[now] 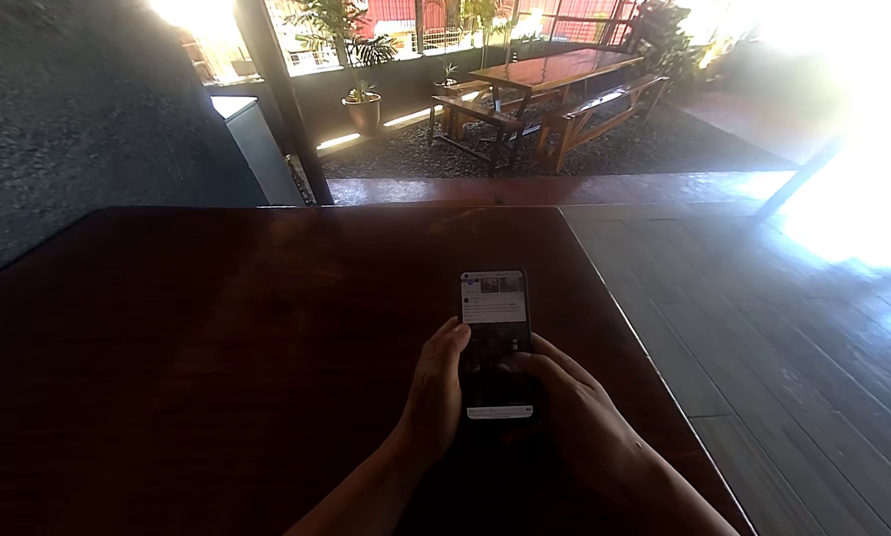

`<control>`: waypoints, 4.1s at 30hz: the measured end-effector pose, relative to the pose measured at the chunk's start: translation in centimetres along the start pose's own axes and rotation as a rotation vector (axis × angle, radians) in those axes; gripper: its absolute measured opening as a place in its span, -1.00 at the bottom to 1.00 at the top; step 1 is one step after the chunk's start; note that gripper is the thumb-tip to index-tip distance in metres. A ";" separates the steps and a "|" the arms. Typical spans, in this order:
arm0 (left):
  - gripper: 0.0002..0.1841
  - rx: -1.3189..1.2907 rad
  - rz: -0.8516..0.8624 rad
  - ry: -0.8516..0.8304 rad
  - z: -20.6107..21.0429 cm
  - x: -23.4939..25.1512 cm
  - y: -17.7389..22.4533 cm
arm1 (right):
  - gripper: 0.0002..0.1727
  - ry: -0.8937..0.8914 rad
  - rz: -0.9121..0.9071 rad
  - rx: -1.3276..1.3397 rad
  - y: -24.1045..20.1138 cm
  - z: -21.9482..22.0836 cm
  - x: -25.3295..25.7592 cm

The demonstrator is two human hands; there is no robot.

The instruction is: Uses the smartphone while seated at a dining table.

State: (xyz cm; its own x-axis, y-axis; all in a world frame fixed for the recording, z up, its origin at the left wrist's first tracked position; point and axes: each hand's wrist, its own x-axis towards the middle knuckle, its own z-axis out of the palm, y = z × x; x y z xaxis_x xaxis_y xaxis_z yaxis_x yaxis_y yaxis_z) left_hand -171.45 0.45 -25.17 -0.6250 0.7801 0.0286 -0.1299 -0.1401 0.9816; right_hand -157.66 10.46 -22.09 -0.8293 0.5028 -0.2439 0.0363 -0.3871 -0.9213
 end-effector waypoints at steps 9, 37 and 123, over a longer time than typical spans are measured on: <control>-0.60 -0.029 0.057 -0.067 0.0 0.0 0.1 | -0.51 -0.006 -0.002 0.002 0.2 -0.2 -0.1; -0.54 -0.034 0.063 -0.072 0.1 -0.3 0.3 | -0.60 -0.020 0.009 -0.038 0.2 -0.2 -0.2; -0.50 -0.010 0.023 -0.048 0.0 -0.4 0.5 | -0.46 0.002 0.009 0.038 0.5 -0.3 0.0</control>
State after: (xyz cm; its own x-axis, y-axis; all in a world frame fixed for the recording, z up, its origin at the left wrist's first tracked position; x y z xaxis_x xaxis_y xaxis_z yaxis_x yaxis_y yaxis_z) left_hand -171.28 0.05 -24.70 -0.5907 0.8046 0.0606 -0.1233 -0.1643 0.9787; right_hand -157.45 10.49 -22.60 -0.8280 0.5005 -0.2527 0.0227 -0.4204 -0.9070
